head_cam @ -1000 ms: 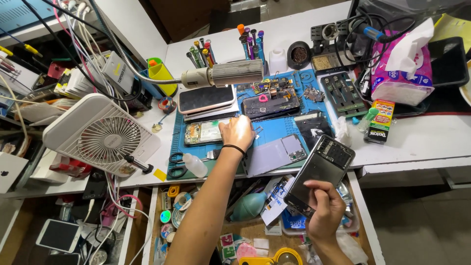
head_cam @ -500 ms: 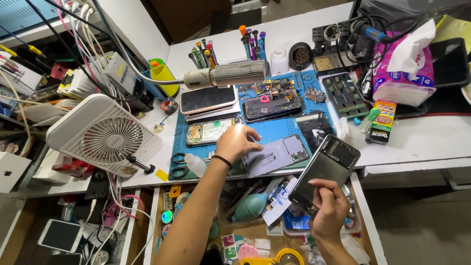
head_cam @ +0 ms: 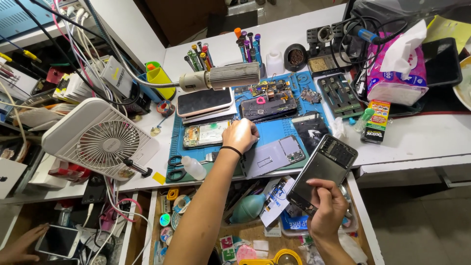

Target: Disassembling a smartphone to remove or inspect internal components at a repair station.

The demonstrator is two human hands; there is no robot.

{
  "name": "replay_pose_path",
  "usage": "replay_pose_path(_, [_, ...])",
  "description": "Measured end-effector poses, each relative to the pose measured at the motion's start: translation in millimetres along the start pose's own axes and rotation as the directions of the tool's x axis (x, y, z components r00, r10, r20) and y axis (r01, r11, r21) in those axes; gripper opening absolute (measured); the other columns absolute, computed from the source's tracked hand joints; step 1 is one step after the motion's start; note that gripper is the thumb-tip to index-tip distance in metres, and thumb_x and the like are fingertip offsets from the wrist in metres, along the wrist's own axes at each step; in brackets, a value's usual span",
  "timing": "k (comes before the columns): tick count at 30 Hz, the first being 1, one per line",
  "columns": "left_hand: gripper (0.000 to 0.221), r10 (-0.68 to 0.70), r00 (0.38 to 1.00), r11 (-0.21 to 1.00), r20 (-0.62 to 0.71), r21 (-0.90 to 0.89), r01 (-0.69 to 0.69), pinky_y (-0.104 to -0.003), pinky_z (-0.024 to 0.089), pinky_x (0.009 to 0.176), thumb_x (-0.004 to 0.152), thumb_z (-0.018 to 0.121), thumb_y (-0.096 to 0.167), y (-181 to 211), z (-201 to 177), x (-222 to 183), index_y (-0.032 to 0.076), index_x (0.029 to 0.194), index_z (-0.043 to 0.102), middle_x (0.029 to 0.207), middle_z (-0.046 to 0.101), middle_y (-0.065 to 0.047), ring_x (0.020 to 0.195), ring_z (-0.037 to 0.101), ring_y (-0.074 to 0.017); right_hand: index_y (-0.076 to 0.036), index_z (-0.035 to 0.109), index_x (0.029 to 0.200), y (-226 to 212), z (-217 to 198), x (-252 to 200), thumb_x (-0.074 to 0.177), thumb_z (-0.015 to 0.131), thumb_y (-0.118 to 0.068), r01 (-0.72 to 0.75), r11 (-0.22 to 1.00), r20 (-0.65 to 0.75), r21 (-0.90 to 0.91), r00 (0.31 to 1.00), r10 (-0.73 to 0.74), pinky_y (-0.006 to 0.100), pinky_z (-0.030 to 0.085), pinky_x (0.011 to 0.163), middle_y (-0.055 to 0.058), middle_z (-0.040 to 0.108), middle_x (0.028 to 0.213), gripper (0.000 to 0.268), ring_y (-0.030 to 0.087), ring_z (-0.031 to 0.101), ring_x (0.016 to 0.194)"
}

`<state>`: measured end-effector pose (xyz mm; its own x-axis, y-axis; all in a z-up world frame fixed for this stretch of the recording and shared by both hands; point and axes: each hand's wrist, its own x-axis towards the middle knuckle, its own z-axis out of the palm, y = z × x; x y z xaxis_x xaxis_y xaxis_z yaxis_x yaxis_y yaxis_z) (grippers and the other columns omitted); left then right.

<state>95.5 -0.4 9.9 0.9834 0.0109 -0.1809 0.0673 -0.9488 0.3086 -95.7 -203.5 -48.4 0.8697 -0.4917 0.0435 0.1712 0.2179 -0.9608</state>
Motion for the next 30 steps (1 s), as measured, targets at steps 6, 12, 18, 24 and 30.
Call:
replay_pose_path(6, [0.009, 0.180, 0.973, 0.960, 0.143, -0.241, -0.142, -0.035, 0.053, 0.066, 0.083, 0.071, 0.017, 14.5, -19.5, -27.6, 0.016, 0.075, 0.076, 0.074, 0.076, 0.001, 0.074, 0.069, -0.0137, -0.006, 0.073, 0.087, -3.3, 0.1, 3.3, 0.091, 0.048, -0.003, 0.012, 1.000, -0.023, 0.026, 1.000, -0.011, 0.022, 0.027, 0.050, 0.005, 0.065, 0.074, 0.025, 0.009, 0.045, 0.059])
replay_pose_path(12, [0.057, 0.227, 0.974, 0.971, 0.016, 0.072, -0.228, -0.046, 0.058, 0.074, 0.079, 0.084, 0.048, 21.0, -17.6, -62.0, 0.028, 0.130, 0.068, 0.112, 0.074, -0.001, 0.100, 0.071, -0.0255, -0.005, 0.073, 0.089, 6.0, -3.0, 0.9, 0.092, 0.049, -0.003, -0.025, 0.998, -0.002, 0.049, 1.000, 0.025, 0.018, 0.038, 0.056, 0.006, 0.071, 0.089, 0.024, 0.011, 0.054, 0.071])
replay_pose_path(18, [0.122, 0.276, 0.955, 0.911, 0.111, 0.286, -0.296, -0.053, 0.040, 0.088, 0.077, 0.091, 0.046, 16.8, 7.0, -89.9, 0.024, 0.166, 0.010, 0.122, 0.057, -0.013, 0.106, 0.054, -0.0348, -0.007, 0.073, 0.088, 0.3, -2.1, 1.5, 0.093, 0.049, -0.003, -0.019, 0.999, -0.007, 0.027, 1.000, 0.019, 0.021, 0.030, 0.052, 0.004, 0.069, 0.082, 0.025, 0.009, 0.048, 0.063])
replay_pose_path(24, [0.124, 0.244, 0.957, 0.961, 0.158, 0.093, -0.260, -0.045, 0.032, 0.092, 0.077, 0.084, 0.037, 19.7, -12.5, -88.2, 0.025, 0.168, 0.000, 0.115, 0.049, -0.009, 0.103, 0.049, -0.0285, -0.008, 0.073, 0.088, 3.2, -3.6, 0.6, 0.092, 0.049, -0.004, -0.021, 0.999, 0.001, 0.045, 1.000, 0.021, 0.019, 0.035, 0.053, 0.004, 0.070, 0.086, 0.025, 0.010, 0.053, 0.067])
replay_pose_path(30, [0.119, 0.261, 0.956, 0.958, 0.130, 0.087, -0.273, -0.054, 0.032, 0.099, 0.082, 0.084, 0.032, 23.8, -25.4, -63.0, 0.028, 0.168, 0.000, 0.118, 0.054, -0.009, 0.114, 0.051, -0.0314, -0.008, 0.074, 0.089, 5.1, -3.3, 1.2, 0.092, 0.049, -0.004, -0.013, 0.998, 0.023, 0.062, 1.000, 0.012, 0.021, 0.026, 0.048, 0.003, 0.066, 0.075, 0.025, 0.008, 0.043, 0.058])
